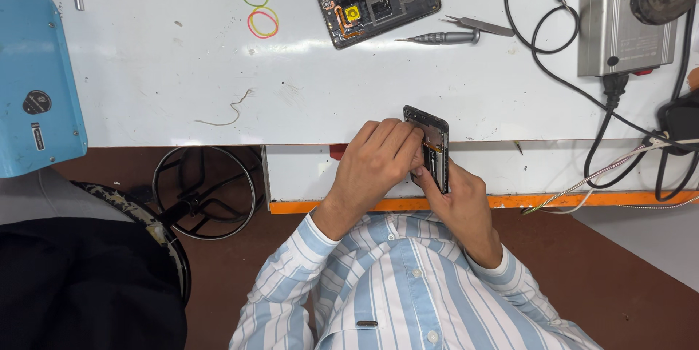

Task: The person uses a precision screwdriver to remove screws from a disassembled smartphone chassis. They then use tweezers to lift and remove a metal shielding plate from the phone's interior.

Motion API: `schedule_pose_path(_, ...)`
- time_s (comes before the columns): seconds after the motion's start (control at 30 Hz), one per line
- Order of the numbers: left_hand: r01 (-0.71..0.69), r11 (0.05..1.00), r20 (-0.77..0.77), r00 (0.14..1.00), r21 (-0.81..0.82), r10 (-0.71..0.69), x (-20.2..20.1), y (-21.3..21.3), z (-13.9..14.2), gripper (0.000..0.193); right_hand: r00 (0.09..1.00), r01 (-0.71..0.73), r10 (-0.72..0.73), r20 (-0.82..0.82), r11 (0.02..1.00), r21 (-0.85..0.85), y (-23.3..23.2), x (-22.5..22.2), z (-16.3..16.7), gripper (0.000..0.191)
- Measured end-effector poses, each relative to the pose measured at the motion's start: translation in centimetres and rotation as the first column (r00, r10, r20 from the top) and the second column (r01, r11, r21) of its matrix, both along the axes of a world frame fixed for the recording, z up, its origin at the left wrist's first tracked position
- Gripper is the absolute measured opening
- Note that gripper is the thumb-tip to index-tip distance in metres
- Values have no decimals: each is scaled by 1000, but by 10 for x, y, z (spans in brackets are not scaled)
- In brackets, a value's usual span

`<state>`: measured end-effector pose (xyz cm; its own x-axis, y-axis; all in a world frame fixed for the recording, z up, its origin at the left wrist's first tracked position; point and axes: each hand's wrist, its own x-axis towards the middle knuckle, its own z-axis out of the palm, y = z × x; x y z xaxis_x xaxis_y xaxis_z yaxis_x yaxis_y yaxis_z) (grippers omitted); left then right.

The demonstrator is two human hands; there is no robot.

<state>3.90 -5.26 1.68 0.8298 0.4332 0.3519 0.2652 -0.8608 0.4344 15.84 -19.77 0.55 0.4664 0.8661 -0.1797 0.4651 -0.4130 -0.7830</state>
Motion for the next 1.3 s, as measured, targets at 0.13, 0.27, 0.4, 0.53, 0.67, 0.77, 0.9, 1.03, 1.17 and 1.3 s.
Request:
schedule_pose_path(0.13,19,992,110,994,-124,-5,4,1,-4,35,999,9,-9,32,1000,-19,-1,2,-2,18)
schedule_pose_path(0.27,-9,979,170,984,-205,44,11,-2,-9,27,998,5,-9,62,998,64,-5,3,-7,19)
schedule_pose_path(0.4,-39,963,215,971,-267,99,11,-7,-12,18,994,92,-92,51,996,10,-7,3,-11,18)
schedule_pose_path(0.53,-59,960,233,964,-273,126,12,-11,-15,17,994,97,-98,50,995,29,-8,3,-12,19)
schedule_pose_path(0.67,-60,958,248,960,-282,133,13,-14,-19,18,994,93,-96,49,994,58,-9,3,-12,18)
schedule_pose_path(0.77,-59,959,259,957,-275,133,13,-15,-19,19,994,86,-89,56,995,48,-9,3,-12,17)
schedule_pose_path(0.9,-49,958,259,958,-284,126,12,-15,-17,19,995,76,-80,67,996,50,-10,4,-14,17)
schedule_pose_path(1.03,-53,954,259,957,-294,133,12,-15,-16,20,995,77,-79,64,997,30,-11,4,-14,16)
schedule_pose_path(1.17,-53,961,270,954,-273,129,12,-16,-16,21,995,51,-56,83,997,66,-11,4,-13,16)
schedule_pose_path(1.3,-43,971,288,951,-235,112,11,-15,-17,28,997,31,-37,75,997,72,-10,3,-14,15)
